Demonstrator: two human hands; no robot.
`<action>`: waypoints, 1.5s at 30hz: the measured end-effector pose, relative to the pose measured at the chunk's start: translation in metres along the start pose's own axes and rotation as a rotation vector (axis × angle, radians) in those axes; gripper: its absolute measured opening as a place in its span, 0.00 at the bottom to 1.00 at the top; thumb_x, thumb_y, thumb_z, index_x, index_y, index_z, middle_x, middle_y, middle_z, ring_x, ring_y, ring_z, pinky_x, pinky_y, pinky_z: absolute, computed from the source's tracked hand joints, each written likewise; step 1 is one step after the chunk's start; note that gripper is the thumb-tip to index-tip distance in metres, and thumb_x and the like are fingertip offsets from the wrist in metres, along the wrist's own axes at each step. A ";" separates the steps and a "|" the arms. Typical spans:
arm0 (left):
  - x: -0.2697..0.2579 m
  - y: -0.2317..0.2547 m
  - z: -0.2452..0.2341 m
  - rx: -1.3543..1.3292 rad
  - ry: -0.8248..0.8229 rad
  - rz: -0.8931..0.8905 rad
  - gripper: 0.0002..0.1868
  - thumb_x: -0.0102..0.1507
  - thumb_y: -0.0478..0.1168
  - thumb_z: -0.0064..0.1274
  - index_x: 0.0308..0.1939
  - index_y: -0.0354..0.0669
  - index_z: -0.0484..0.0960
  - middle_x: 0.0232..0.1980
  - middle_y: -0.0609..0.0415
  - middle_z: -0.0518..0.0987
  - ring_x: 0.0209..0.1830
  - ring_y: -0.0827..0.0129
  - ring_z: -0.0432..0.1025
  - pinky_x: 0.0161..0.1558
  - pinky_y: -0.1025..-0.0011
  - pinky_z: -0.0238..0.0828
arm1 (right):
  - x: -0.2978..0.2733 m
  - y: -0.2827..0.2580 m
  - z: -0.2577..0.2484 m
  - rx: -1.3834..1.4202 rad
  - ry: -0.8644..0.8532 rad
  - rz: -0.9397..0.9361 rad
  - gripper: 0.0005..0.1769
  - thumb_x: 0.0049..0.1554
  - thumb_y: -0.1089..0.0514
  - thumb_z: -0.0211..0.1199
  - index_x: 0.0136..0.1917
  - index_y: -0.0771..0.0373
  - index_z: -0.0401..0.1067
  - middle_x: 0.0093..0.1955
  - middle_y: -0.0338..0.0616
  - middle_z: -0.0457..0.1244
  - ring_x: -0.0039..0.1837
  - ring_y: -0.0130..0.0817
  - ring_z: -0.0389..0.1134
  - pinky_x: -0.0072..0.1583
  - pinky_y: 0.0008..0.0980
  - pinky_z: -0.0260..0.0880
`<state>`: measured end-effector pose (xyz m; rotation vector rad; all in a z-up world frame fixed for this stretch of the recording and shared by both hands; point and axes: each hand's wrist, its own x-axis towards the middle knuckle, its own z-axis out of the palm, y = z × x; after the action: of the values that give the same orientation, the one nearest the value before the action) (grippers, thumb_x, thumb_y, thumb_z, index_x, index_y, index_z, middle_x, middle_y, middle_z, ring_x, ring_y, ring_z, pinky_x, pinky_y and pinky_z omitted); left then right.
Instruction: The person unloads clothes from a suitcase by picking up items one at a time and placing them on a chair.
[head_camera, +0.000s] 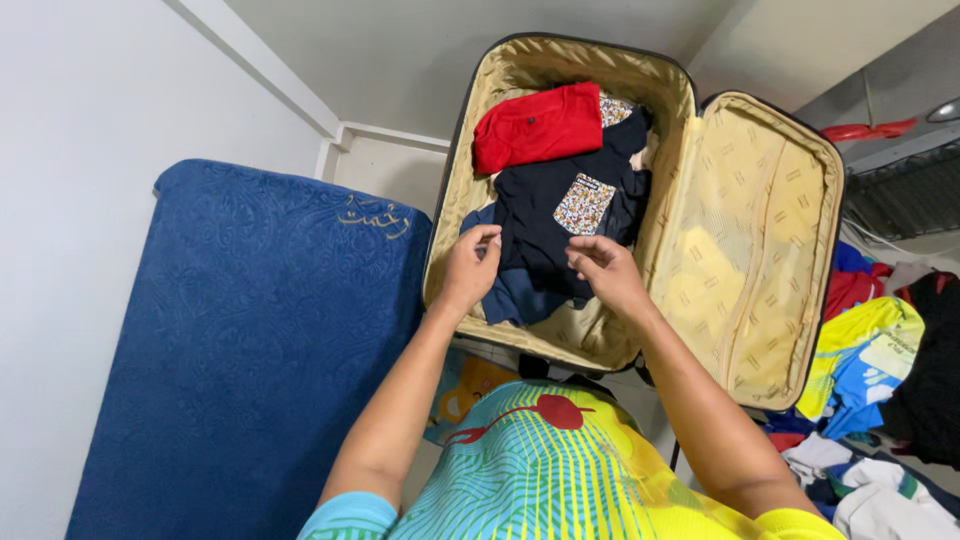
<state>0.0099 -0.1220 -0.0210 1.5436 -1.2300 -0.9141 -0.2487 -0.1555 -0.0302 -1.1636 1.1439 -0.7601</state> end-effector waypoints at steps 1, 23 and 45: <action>0.016 -0.004 0.003 0.095 0.015 0.053 0.12 0.66 0.37 0.54 0.52 0.37 0.82 0.48 0.47 0.83 0.44 0.63 0.81 0.45 0.70 0.77 | 0.015 0.002 -0.002 0.000 -0.004 0.007 0.16 0.60 0.63 0.62 0.61 0.68 0.72 0.51 0.39 0.71 0.50 0.23 0.70 0.49 0.25 0.70; 0.121 0.025 0.033 0.464 -0.127 0.278 0.08 0.62 0.33 0.55 0.44 0.40 0.85 0.41 0.42 0.79 0.41 0.45 0.75 0.44 0.54 0.72 | 0.121 -0.049 -0.001 -0.437 0.089 -0.164 0.29 0.55 0.61 0.67 0.69 0.62 0.68 0.57 0.49 0.67 0.56 0.36 0.70 0.59 0.34 0.72; -0.009 0.059 -0.100 -0.410 -0.519 0.042 0.04 0.70 0.30 0.45 0.40 0.39 0.69 0.39 0.58 0.72 0.39 0.82 0.64 0.42 0.77 0.66 | -0.040 -0.110 -0.030 -0.293 0.097 0.041 0.19 0.49 0.68 0.67 0.55 0.63 0.71 0.42 0.38 0.70 0.44 0.24 0.70 0.48 0.26 0.70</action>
<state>0.0846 -0.0965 0.0651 0.9798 -1.3134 -1.4940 -0.2789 -0.1572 0.0869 -1.3526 1.3893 -0.6370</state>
